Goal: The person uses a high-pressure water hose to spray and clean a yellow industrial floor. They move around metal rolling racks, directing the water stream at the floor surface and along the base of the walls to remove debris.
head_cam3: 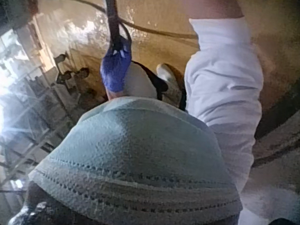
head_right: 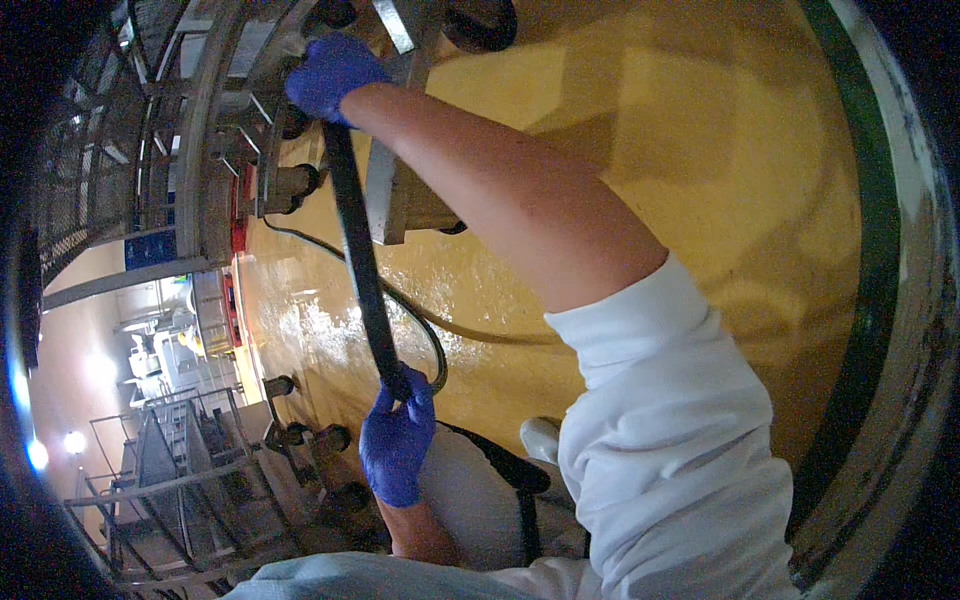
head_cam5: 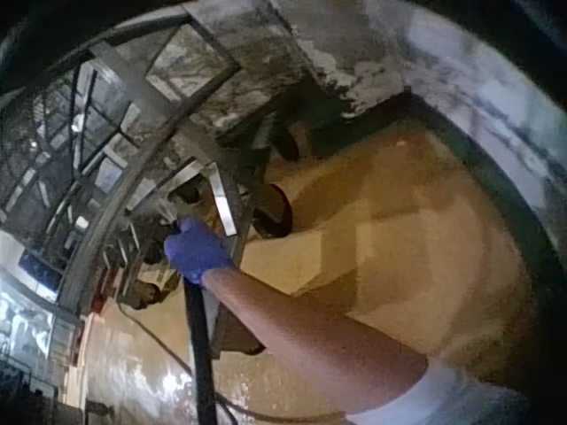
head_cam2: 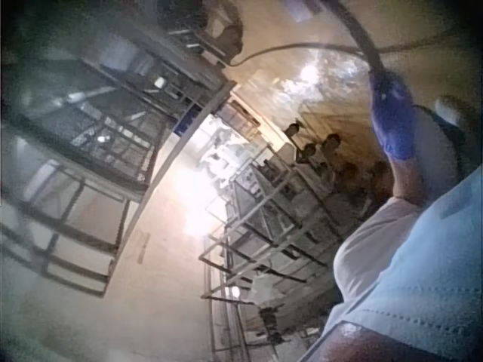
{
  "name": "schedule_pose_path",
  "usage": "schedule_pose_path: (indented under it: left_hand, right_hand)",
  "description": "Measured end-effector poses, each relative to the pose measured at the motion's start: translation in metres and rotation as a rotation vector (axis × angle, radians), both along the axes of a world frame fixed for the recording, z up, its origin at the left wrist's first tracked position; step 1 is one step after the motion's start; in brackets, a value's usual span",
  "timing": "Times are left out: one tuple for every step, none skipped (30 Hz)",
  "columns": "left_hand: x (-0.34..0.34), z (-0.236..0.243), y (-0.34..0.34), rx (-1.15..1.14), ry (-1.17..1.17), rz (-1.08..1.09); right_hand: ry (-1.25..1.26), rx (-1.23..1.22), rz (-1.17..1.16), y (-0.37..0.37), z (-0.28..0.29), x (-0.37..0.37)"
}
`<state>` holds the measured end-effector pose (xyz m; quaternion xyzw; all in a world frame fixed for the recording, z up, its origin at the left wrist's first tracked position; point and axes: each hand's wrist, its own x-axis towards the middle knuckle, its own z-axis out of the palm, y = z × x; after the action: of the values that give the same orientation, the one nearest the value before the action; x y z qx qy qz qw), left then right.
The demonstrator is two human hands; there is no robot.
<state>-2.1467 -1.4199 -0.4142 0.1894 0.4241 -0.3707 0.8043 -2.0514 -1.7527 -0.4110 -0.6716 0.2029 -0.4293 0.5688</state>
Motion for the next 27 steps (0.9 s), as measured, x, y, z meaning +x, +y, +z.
schedule_pose_path:
  left_hand:
    - [0.0,-0.001,0.0,-0.012,-0.019,0.002]
    - [0.0,-0.001,-0.001,-0.024,-0.038,0.005]
    - [0.0,-0.001,0.001,-0.035,-0.061,0.023]
    - [-0.001,-0.001,0.001,-0.03,-0.051,0.024]
    - [-0.004,0.0,-0.001,-0.026,-0.041,0.026]
    - [-0.006,0.0,-0.004,-0.022,-0.03,0.02]
    - [-0.009,0.0,-0.007,-0.024,-0.018,0.02]
    - [-0.011,0.0,-0.009,-0.026,-0.006,0.021]
    - [-0.012,0.0,-0.01,-0.029,0.007,0.024]
    - [-0.012,0.0,-0.009,-0.02,-0.005,0.015]
    - [-0.011,0.0,-0.008,-0.011,-0.017,0.008]
    - [-0.01,0.0,-0.008,-0.004,-0.027,-0.005]
    - [-0.011,0.0,-0.01,-0.001,-0.035,-0.021]
    - [-0.011,0.001,-0.011,0.001,-0.044,-0.036]
    - [-0.012,0.001,-0.011,0.003,-0.055,-0.049]
    - [-0.009,0.0,-0.009,-0.004,-0.05,-0.031]
    - [-0.006,-0.003,-0.006,-0.01,-0.045,-0.013]
    - [-0.003,-0.005,-0.005,-0.016,-0.036,-0.002]
    - [-0.004,-0.004,-0.006,-0.018,-0.065,0.005]
    - [-0.004,-0.003,-0.007,-0.021,-0.093,0.012]
    - [-0.003,-0.002,-0.007,-0.023,-0.122,0.02]
    - [-0.003,-0.002,-0.006,-0.021,-0.103,0.024]
    - [-0.002,-0.002,-0.005,-0.02,-0.084,0.027]
    - [-0.001,-0.003,-0.004,-0.017,-0.064,0.028]
    - [-0.003,-0.004,-0.005,-0.015,-0.054,0.011]
    - [-0.005,-0.007,-0.008,-0.014,-0.044,-0.007]
    - [-0.007,-0.008,-0.01,-0.014,-0.035,-0.018]
  right_hand:
    - [-0.022,0.051,-0.071,0.001,0.006,-0.001]
    - [0.008,0.04,-0.076,-0.001,0.01,-0.004]
    - [0.036,0.03,-0.066,0.005,0.018,-0.009]
    - [0.066,-0.025,-0.094,0.012,0.025,-0.017]
    - [0.106,-0.012,-0.053,0.014,0.029,-0.018]
    - [0.147,0.0,-0.02,0.013,0.033,-0.02]
    - [0.188,0.012,0.015,0.012,0.035,-0.022]
    - [0.193,-0.011,0.025,0.012,0.037,-0.025]
    - [0.199,-0.034,0.037,0.012,0.038,-0.026]
    - [0.205,-0.058,0.05,0.013,0.039,-0.027]
    - [0.204,-0.072,0.064,0.013,0.039,-0.028]
    - [0.206,-0.086,0.074,0.01,0.035,-0.027]
    - [0.208,-0.101,0.084,0.008,0.031,-0.025]
    - [0.215,-0.037,0.082,0.006,0.026,-0.024]
    - [0.219,0.027,0.084,0.004,0.019,-0.022]
    - [0.224,0.091,0.085,0.003,0.013,-0.018]
    - [0.187,0.116,0.042,0.001,0.007,-0.013]
    - [0.152,0.143,-0.008,-0.004,-0.004,-0.004]
    - [0.115,0.169,-0.052,-0.006,-0.01,0.001]
    - [0.098,0.204,-0.063,-0.006,-0.016,0.006]
    - [0.08,0.24,-0.072,-0.005,-0.019,0.01]
    - [0.062,0.275,-0.082,-0.004,-0.022,0.015]
    - [0.127,0.196,-0.058,-0.005,-0.024,0.019]
    - [0.191,0.118,-0.037,-0.008,-0.028,0.025]
    - [0.256,0.04,-0.023,-0.016,-0.034,0.033]
    - [0.266,-0.039,-0.058,-0.023,-0.038,0.039]
    - [0.273,-0.121,-0.086,-0.025,-0.037,0.045]
